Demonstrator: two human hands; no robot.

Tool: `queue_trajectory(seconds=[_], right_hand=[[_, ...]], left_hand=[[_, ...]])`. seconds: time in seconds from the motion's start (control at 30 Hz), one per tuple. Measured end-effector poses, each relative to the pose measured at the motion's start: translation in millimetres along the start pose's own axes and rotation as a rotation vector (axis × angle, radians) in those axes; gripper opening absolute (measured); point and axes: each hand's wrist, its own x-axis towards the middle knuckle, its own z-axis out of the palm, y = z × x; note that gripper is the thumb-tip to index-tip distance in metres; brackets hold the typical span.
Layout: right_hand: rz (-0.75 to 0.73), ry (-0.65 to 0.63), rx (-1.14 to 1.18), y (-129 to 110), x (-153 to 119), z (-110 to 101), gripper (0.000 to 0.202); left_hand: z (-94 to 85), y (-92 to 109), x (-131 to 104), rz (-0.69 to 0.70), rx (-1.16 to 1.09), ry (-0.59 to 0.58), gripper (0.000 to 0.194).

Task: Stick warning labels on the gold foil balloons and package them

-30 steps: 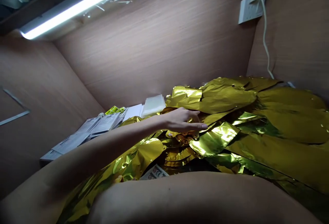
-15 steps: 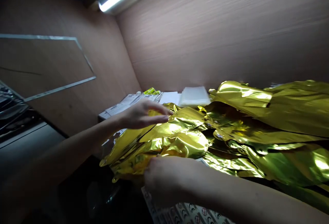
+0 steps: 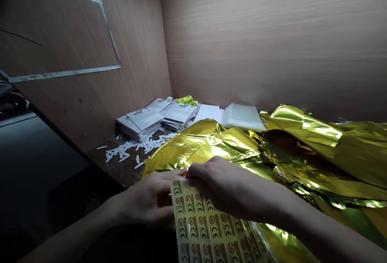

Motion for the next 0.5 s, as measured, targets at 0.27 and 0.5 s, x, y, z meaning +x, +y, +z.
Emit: queue_trajectory(seconds=[0.27,0.5], right_hand=[[-0.096,0.248,-0.02,16.6,8.7,18.9,0.024],[-0.188,0.456,-0.074,19.2,12.1,33.5,0.011]], left_hand=[[7.4,-2.3,-7.8,-0.169,-0.307,0.398,0.033],[35.7,14.7,-0.3,-0.223,-0.273,0.694,0.02]])
